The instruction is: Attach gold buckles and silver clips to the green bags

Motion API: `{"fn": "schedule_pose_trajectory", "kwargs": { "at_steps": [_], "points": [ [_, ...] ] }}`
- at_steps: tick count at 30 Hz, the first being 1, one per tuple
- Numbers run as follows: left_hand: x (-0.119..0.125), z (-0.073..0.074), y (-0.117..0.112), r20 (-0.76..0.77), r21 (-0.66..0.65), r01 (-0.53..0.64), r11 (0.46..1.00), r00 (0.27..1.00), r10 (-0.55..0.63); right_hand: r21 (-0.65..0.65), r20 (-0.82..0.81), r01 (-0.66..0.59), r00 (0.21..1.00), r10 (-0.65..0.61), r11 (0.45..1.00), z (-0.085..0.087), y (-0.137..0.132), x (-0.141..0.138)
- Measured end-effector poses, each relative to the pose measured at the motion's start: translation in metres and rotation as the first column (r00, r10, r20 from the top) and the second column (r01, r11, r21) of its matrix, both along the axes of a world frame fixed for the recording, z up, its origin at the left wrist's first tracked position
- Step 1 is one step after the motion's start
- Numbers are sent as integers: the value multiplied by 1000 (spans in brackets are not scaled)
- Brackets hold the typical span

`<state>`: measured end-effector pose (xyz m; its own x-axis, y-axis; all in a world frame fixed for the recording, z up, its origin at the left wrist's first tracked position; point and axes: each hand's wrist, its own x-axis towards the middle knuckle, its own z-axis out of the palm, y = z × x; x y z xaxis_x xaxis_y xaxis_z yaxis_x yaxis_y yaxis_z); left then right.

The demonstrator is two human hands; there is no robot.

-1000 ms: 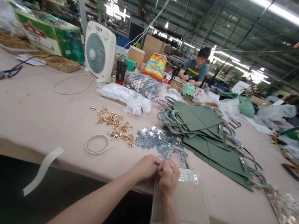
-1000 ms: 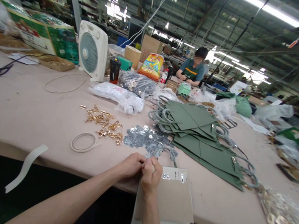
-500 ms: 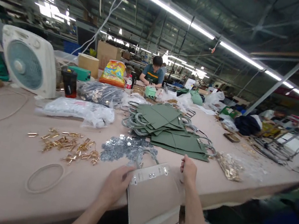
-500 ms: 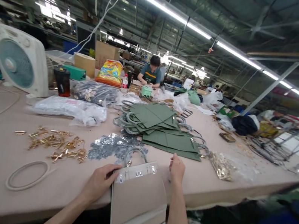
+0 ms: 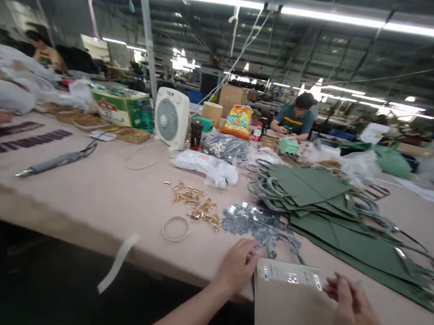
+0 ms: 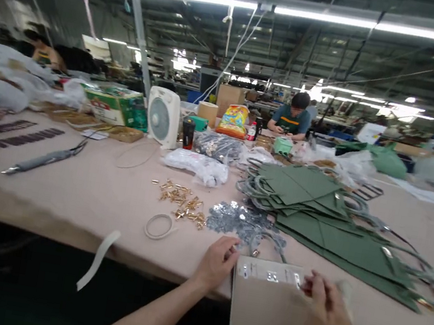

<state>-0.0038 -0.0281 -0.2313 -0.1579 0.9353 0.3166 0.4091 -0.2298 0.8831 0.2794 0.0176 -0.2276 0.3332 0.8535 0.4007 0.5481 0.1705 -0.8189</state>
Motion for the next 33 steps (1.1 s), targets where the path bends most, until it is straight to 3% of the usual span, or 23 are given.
{"fn": "schedule_pose_trajectory", "kwargs": {
  "at_steps": [2,5,8,10,12,14,16,17,18,20,23,29,33],
  "points": [
    [-1,0,-13,63,13,-42,999,997,41,-92,-34,-172,985,169,981,-6,-29,-31],
    [-3,-2,-48,124,50,-61,997,991,55,-183,-32,-431,901,433,884,-17,-55,-68],
    [-18,-12,-92,163,58,-87,995,984,76,-166,66,-479,867,494,862,-28,-59,-85],
    [-44,-21,-120,157,29,-227,974,963,220,-167,99,-429,889,448,888,-32,-56,-86],
    [-85,-26,-140,107,7,-457,889,885,454,-210,80,-406,899,430,889,-33,-53,-83],
    [-138,-25,-153,76,53,-661,749,750,657,-258,57,-407,899,434,876,-30,-52,-81],
    [-193,-16,-161,5,116,-791,601,605,796,-302,54,-392,903,427,869,-27,-52,-81],
    [-218,-10,-163,-77,134,-808,573,568,819,-321,58,-380,907,418,868,-26,-52,-82],
    [-240,-4,-166,-192,128,-804,581,554,810,-340,62,-367,910,410,866,-25,-52,-82],
    [-275,7,-171,-389,26,-711,703,640,663,-367,65,-359,911,408,858,-24,-51,-82],
    [-299,14,-176,-458,-80,-597,798,733,503,-384,59,-360,910,411,851,-26,-47,-79],
    [-301,9,-177,-468,-117,-562,819,758,454,-387,34,-358,915,401,850,-27,-46,-76],
    [-287,4,-178,-393,-37,-545,838,779,489,-384,12,-357,920,391,851,-26,-47,-79]
  ]
}}
